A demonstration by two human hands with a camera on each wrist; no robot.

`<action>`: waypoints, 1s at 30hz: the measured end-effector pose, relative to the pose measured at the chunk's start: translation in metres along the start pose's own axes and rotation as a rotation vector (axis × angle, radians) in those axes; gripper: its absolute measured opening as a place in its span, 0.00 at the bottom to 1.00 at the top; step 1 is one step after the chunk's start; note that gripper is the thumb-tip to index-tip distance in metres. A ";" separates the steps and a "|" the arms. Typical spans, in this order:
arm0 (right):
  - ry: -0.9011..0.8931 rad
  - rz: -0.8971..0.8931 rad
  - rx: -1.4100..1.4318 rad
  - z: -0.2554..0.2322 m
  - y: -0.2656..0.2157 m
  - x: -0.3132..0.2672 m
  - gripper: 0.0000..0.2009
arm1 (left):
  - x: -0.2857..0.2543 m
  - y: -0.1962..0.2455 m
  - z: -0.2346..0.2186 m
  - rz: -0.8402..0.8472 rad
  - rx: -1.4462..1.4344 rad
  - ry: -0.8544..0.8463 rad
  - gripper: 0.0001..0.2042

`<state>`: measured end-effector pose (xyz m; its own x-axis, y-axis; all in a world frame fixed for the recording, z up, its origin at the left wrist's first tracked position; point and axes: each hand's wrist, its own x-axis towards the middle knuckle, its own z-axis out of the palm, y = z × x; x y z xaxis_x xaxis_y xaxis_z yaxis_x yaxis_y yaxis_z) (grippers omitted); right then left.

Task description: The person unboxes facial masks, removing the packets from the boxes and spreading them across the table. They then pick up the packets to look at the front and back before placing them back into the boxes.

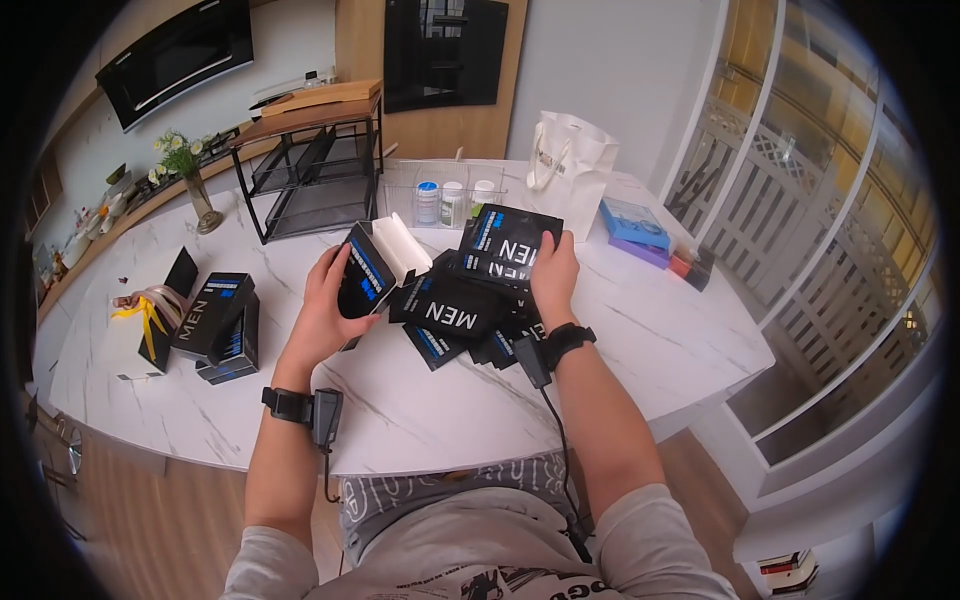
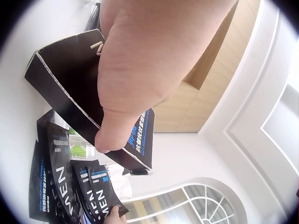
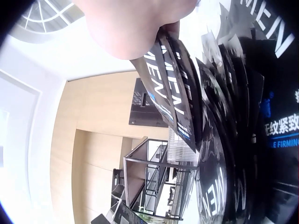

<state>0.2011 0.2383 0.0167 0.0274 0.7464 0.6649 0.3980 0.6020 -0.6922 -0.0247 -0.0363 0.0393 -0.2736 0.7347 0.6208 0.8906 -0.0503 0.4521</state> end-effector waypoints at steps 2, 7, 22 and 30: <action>0.000 0.033 -0.086 0.003 0.008 0.003 0.15 | 0.000 0.000 0.000 -0.004 -0.003 -0.002 0.49; 0.119 -0.116 -0.195 0.014 0.038 0.012 0.19 | -0.001 -0.002 0.002 0.014 -0.005 -0.004 0.49; -0.419 0.004 0.199 0.001 0.004 -0.003 0.16 | -0.002 -0.001 0.004 0.020 0.011 -0.021 0.50; -0.367 -0.027 -0.050 -0.013 -0.015 -0.005 0.20 | -0.001 -0.001 0.005 0.013 0.006 -0.031 0.51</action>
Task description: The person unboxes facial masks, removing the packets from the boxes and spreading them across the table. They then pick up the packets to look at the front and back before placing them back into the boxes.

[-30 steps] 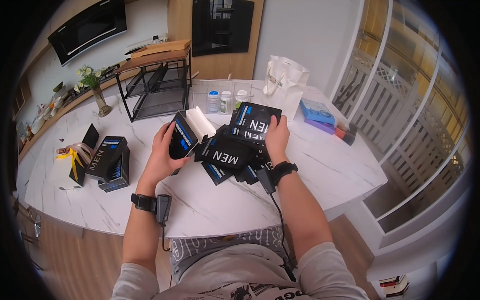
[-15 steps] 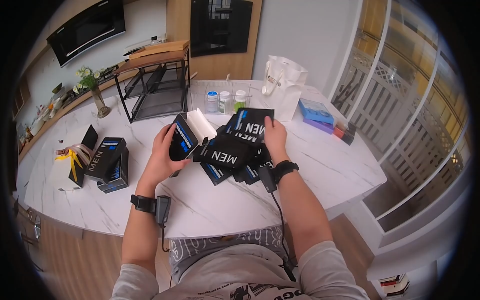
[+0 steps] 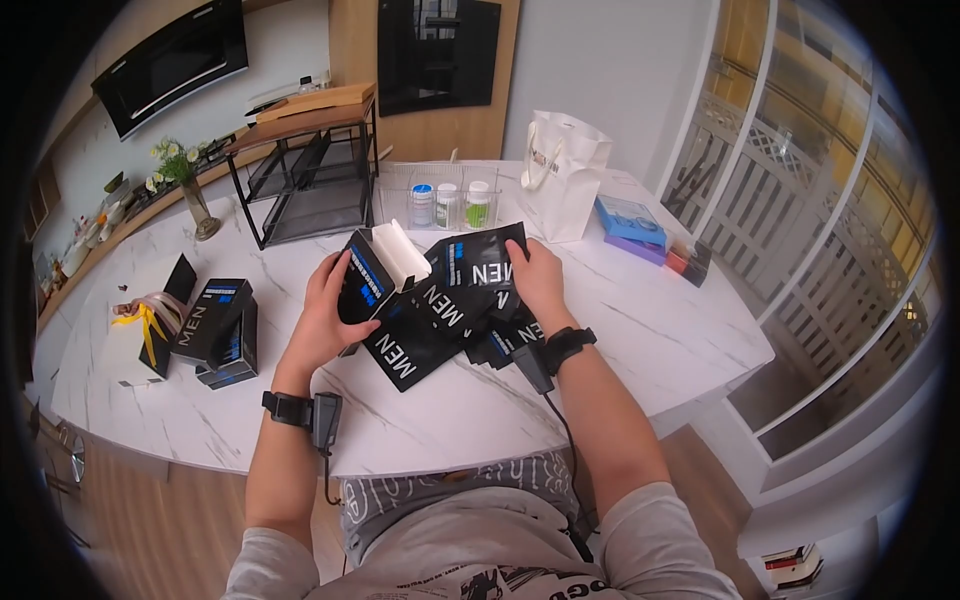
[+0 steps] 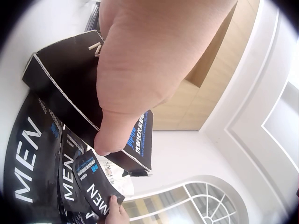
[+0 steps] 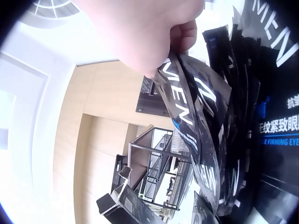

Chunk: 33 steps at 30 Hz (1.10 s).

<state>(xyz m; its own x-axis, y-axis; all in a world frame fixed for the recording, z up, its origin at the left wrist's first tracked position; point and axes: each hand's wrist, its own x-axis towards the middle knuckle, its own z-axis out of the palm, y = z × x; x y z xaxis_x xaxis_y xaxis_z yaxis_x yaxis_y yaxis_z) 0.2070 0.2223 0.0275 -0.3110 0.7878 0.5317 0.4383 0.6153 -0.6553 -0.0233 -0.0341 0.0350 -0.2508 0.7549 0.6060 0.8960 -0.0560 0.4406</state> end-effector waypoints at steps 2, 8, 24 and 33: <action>0.042 0.010 -0.044 0.004 0.007 0.002 0.20 | 0.001 0.004 -0.003 0.015 -0.016 0.023 0.52; 0.187 -0.050 -0.242 0.010 0.018 -0.001 0.14 | 0.005 0.022 -0.014 0.157 -0.018 0.211 0.58; -0.376 -0.266 0.655 -0.013 -0.108 -0.090 0.37 | 0.004 0.029 0.008 0.174 -0.089 0.021 0.58; -0.407 -0.427 0.534 0.010 -0.087 -0.090 0.28 | 0.002 0.035 0.008 0.196 0.123 -0.063 0.52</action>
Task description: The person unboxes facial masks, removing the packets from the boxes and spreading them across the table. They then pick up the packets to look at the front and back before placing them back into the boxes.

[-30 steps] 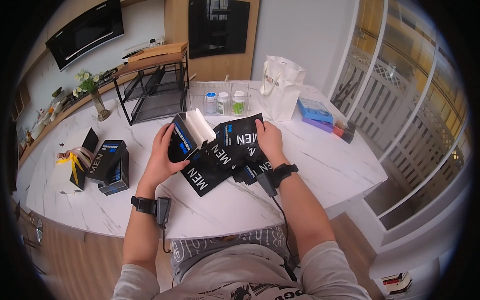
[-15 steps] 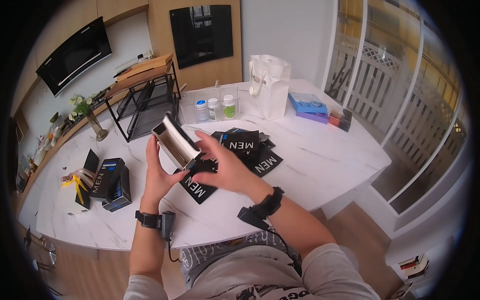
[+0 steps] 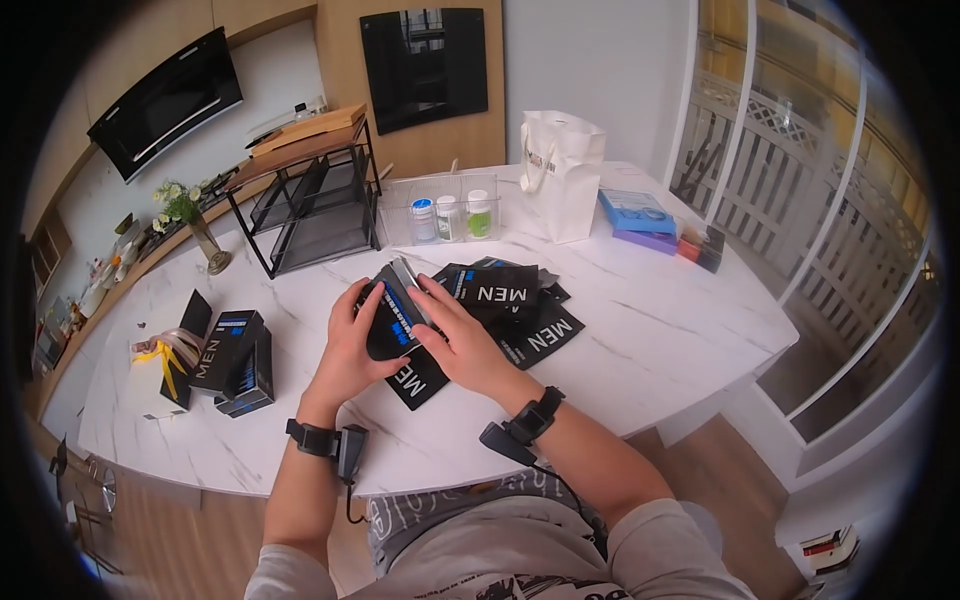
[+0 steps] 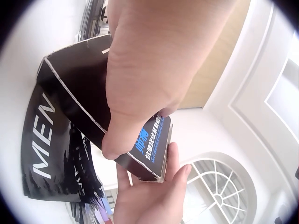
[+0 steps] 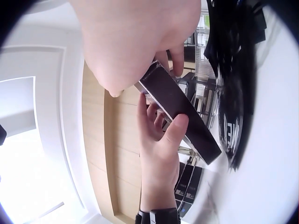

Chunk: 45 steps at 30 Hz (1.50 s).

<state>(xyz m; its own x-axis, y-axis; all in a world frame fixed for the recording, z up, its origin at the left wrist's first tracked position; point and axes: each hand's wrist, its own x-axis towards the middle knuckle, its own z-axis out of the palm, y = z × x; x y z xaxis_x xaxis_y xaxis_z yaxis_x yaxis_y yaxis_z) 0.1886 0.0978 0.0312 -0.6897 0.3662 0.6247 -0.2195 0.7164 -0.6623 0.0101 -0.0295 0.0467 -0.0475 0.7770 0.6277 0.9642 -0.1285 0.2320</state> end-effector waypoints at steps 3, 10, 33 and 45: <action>0.033 -0.068 -0.063 0.004 0.004 0.000 0.28 | 0.000 0.000 0.000 -0.015 -0.012 0.014 0.50; -0.011 -0.092 -0.102 0.010 0.003 0.000 0.35 | 0.001 0.001 0.002 -0.016 -0.018 0.028 0.48; 0.325 0.102 0.220 -0.021 0.041 0.005 0.08 | -0.030 -0.080 -0.014 -0.640 0.420 -0.008 0.37; 0.703 0.323 -0.002 -0.074 0.087 -0.008 0.06 | -0.013 -0.043 0.017 -0.256 -0.181 -0.242 0.19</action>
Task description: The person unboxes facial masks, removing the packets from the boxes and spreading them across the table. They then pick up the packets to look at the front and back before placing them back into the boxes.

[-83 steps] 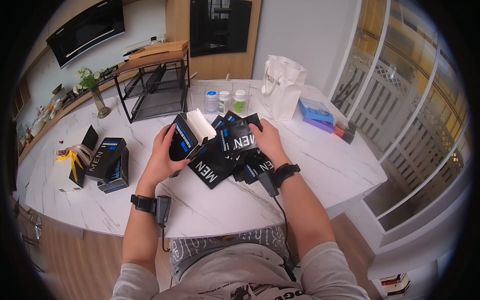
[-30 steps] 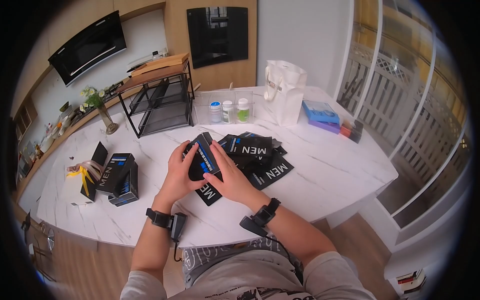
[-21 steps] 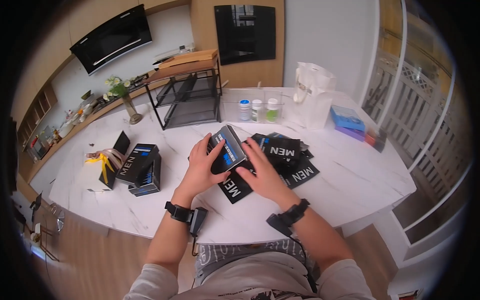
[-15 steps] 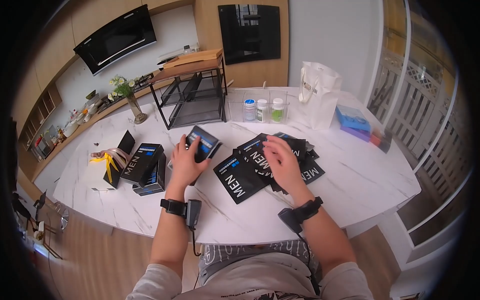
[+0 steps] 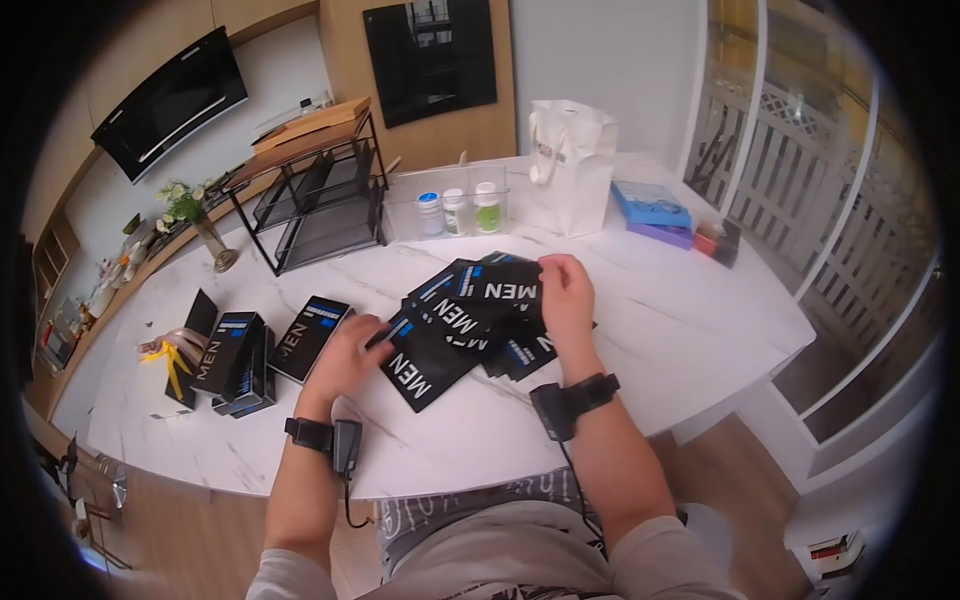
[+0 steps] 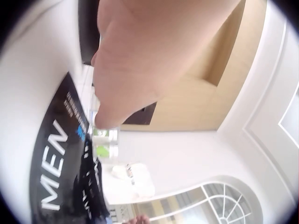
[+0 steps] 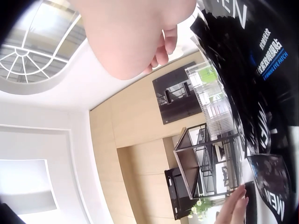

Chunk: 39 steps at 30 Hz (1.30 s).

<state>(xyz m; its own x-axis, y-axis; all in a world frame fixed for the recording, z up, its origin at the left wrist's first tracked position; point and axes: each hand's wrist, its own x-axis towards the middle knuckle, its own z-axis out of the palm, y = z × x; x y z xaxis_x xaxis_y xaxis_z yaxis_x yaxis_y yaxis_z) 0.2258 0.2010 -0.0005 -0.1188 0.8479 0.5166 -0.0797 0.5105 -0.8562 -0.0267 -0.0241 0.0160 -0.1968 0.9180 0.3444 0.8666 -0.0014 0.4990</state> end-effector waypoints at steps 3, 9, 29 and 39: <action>-0.059 -0.212 -0.262 0.003 0.002 -0.003 0.07 | -0.006 0.007 0.028 0.251 0.081 -0.210 0.35; -0.555 -0.306 -0.889 0.026 -0.028 -0.031 0.28 | -0.011 0.017 0.033 0.055 0.245 -0.309 0.41; -0.260 -0.508 -0.676 0.028 -0.006 -0.028 0.08 | 0.002 0.007 -0.011 -0.007 0.008 0.691 0.05; -0.698 -0.198 0.019 0.064 -0.069 -0.070 0.31 | 0.005 0.019 -0.011 -0.149 -0.937 0.484 0.03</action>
<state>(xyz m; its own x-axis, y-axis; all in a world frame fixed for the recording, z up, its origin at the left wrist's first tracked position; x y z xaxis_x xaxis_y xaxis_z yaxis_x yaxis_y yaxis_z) 0.1763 0.0972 0.0231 -0.7040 0.4474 0.5516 -0.1820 0.6371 -0.7490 -0.0164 -0.0240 0.0352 -0.6118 0.6786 0.4064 0.1606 -0.3966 0.9038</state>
